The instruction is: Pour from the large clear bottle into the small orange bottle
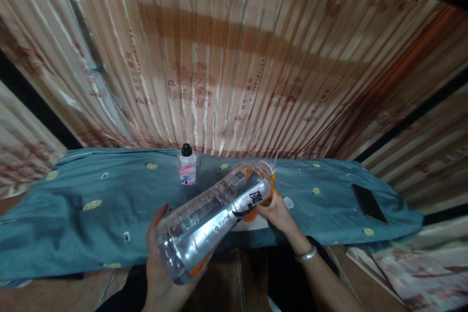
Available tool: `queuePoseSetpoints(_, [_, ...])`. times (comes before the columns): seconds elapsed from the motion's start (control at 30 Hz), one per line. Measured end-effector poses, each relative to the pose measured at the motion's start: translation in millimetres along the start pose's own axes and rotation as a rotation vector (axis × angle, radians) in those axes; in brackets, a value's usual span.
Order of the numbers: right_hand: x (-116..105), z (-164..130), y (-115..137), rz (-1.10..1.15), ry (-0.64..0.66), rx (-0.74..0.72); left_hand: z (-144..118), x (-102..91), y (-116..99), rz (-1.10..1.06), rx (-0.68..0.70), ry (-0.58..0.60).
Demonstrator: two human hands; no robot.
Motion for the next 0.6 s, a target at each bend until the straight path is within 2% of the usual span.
queuePoseSetpoints(0.23, [-1.2,0.2,5.4,0.002,-0.009,-0.018,-2.8,7.8,-1.3,-0.066,-0.073,0.025])
queuePoseSetpoints(0.47, [0.6,0.3,4.6,0.054,0.004,0.005,-2.7,5.9,-9.1,-0.050,0.038,0.013])
queuePoseSetpoints(0.53, [0.4,0.5,3.5,0.035,-0.011,0.000,-2.6,6.6,-10.4,-0.085,-0.027,0.015])
queuePoseSetpoints(0.6, [0.6,0.7,2.6,0.023,-0.011,-0.004,-3.6,9.0,-9.1,-0.205,-0.202,0.010])
Point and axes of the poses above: each hand's wrist, its own z-axis towards the middle knuckle, its own x-axis out of the palm, y = z × x, the point moved 4 cm from there along z, towards the middle knuckle, and after that the axes turned 3 degrees about -z, right-handed, at the moved point
